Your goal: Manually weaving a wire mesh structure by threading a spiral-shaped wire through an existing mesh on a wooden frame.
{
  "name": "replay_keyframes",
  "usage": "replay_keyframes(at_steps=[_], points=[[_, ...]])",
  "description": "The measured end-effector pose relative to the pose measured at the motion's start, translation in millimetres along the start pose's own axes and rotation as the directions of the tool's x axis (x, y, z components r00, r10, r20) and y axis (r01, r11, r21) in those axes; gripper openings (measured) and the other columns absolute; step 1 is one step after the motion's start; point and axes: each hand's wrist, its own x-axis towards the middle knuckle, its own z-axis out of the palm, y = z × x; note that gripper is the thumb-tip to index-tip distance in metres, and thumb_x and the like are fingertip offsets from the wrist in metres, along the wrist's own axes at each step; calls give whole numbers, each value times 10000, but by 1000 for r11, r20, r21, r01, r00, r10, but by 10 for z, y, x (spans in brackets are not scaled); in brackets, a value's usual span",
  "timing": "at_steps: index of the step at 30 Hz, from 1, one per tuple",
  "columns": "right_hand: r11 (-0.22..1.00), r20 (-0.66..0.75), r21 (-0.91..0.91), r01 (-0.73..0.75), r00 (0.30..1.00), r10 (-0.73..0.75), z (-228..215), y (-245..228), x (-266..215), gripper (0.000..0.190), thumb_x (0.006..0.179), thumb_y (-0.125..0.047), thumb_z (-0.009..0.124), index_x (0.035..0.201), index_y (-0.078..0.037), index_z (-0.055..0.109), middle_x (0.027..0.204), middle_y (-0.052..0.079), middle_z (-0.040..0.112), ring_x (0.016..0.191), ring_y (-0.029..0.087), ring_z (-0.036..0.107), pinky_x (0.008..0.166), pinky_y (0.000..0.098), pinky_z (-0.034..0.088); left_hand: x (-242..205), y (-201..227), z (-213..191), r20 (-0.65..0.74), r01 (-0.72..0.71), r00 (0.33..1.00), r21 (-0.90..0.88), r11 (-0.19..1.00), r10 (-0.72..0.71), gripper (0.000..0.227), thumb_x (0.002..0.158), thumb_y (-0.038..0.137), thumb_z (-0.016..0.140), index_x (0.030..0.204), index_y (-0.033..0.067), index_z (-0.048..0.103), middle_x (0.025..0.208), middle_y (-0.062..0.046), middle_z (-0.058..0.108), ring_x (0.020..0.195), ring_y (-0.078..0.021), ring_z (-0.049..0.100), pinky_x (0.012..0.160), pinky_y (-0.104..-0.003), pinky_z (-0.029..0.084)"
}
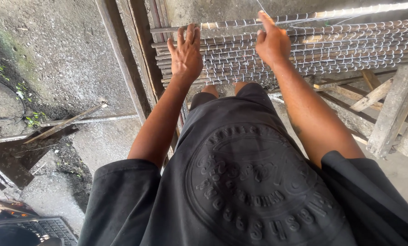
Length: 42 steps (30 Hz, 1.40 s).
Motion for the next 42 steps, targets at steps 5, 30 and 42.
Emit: replay_keyframes(at_steps=[5,30,42], points=[[995,-99,-21,-101,990,99,36,204,32,418,1052,-125,547,1469,-143,519,938,47,771,486,35,563,352,208,494,13,3,31,9,7,1000,12,1000,-7,776,983,72,498,1646,148,103,1708,-53,55,1533,-351,130,1187,-691,214],[992,-99,-57,-116,989,110,-161,569,62,487,1018,-104,618,1485,-214,533,903,31,763,568,116,651,468,287,597,-17,50,-52,51,8,999,-23,1000,-7,739,1020,71,451,1643,109,55,1712,-82,14,1559,-366,79,1225,-663,158],[983,19,13,-181,983,181,-484,625,58,535,1026,-63,574,1524,-228,467,1343,110,660,539,69,511,480,236,514,-104,124,-230,121,36,992,-62,997,-28,759,1008,23,417,1647,112,17,1717,-70,-47,1568,-351,8,1250,-637,95]])
